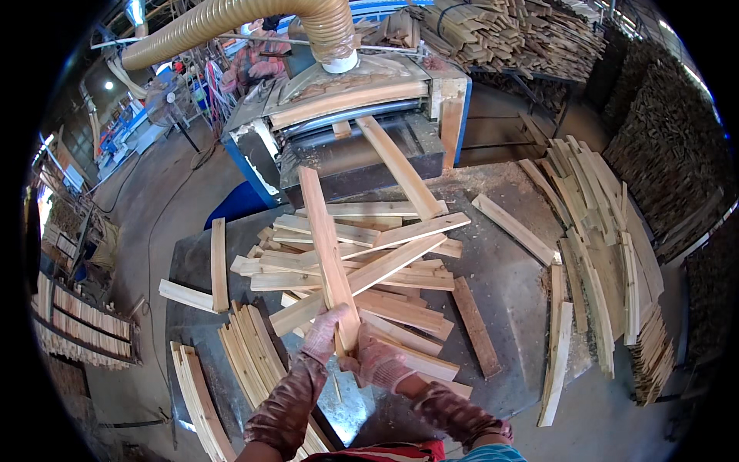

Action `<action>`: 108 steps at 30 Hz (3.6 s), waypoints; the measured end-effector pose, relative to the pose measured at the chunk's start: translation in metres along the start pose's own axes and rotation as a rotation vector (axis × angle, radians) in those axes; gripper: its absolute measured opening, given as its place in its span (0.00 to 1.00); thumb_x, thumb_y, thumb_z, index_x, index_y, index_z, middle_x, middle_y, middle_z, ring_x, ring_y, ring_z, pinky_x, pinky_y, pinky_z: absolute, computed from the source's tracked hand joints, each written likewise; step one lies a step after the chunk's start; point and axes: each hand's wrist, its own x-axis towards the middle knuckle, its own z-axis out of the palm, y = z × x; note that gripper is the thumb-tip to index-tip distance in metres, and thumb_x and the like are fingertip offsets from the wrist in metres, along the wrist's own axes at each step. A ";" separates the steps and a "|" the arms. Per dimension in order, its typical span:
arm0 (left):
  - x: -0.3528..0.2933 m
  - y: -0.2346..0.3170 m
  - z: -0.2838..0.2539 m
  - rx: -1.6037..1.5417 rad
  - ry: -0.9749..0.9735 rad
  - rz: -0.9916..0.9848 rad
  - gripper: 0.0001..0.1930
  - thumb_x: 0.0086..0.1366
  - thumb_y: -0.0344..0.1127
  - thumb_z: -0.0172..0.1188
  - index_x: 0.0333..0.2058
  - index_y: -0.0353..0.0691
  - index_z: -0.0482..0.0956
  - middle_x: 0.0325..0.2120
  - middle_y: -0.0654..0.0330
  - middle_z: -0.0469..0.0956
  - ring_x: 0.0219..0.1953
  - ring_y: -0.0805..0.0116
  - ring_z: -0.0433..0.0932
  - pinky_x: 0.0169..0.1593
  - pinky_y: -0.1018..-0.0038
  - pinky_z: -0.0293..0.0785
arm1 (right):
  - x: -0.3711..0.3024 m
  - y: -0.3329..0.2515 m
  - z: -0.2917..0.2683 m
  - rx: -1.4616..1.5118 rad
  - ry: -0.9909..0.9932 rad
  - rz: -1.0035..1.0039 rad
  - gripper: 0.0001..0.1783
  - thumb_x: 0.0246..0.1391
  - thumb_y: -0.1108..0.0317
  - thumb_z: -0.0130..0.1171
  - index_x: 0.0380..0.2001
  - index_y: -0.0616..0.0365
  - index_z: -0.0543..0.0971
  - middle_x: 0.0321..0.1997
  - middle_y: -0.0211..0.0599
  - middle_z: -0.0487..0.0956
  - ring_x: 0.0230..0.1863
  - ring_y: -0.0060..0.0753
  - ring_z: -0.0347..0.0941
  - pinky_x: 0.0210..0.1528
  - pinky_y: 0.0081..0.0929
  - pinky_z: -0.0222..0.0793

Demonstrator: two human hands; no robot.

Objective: The person gathers thin wooden planks from a pile on a workbench, aligns them into neat stacks, and carries the stacks to a nearby rack. They place the stacks onto the rack and return to the workbench to repeat the process with remaining planks.

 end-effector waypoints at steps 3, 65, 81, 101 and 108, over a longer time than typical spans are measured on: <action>0.001 -0.005 -0.017 -0.093 -0.170 -0.001 0.27 0.57 0.29 0.65 0.56 0.38 0.70 0.38 0.56 0.80 0.38 0.59 0.83 0.41 0.59 0.83 | 0.048 0.029 -0.048 -0.223 0.219 -0.185 0.34 0.60 0.42 0.54 0.60 0.57 0.70 0.42 0.50 0.81 0.42 0.48 0.80 0.45 0.43 0.74; 0.010 0.114 -0.147 1.439 0.286 0.557 0.41 0.55 0.41 0.70 0.65 0.38 0.63 0.66 0.45 0.63 0.69 0.49 0.60 0.71 0.63 0.56 | 0.017 0.076 0.077 0.311 0.631 0.333 0.61 0.43 0.51 0.71 0.73 0.63 0.47 0.69 0.61 0.60 0.68 0.58 0.63 0.66 0.40 0.65; 0.176 0.105 -0.094 2.198 -0.237 0.266 0.15 0.68 0.36 0.45 0.50 0.43 0.75 0.43 0.47 0.83 0.44 0.48 0.83 0.47 0.50 0.73 | 0.112 0.014 -0.095 -0.080 1.091 -0.365 0.47 0.52 0.53 0.69 0.68 0.64 0.60 0.70 0.60 0.62 0.65 0.64 0.66 0.65 0.47 0.65; -0.174 0.084 -0.214 0.680 -0.123 -0.346 0.37 0.66 0.69 0.53 0.53 0.37 0.74 0.36 0.59 0.81 0.33 0.70 0.81 0.37 0.73 0.80 | 0.026 0.149 0.121 0.086 0.688 -0.144 0.62 0.31 0.66 0.74 0.71 0.60 0.52 0.61 0.60 0.67 0.62 0.62 0.66 0.60 0.45 0.69; -0.225 -0.008 -0.211 0.052 -0.203 -0.426 0.32 0.70 0.62 0.54 0.54 0.36 0.73 0.39 0.56 0.82 0.35 0.67 0.83 0.41 0.70 0.82 | 0.014 0.109 0.167 0.433 0.593 -0.003 0.64 0.26 0.66 0.76 0.70 0.61 0.54 0.60 0.59 0.68 0.63 0.59 0.65 0.61 0.43 0.68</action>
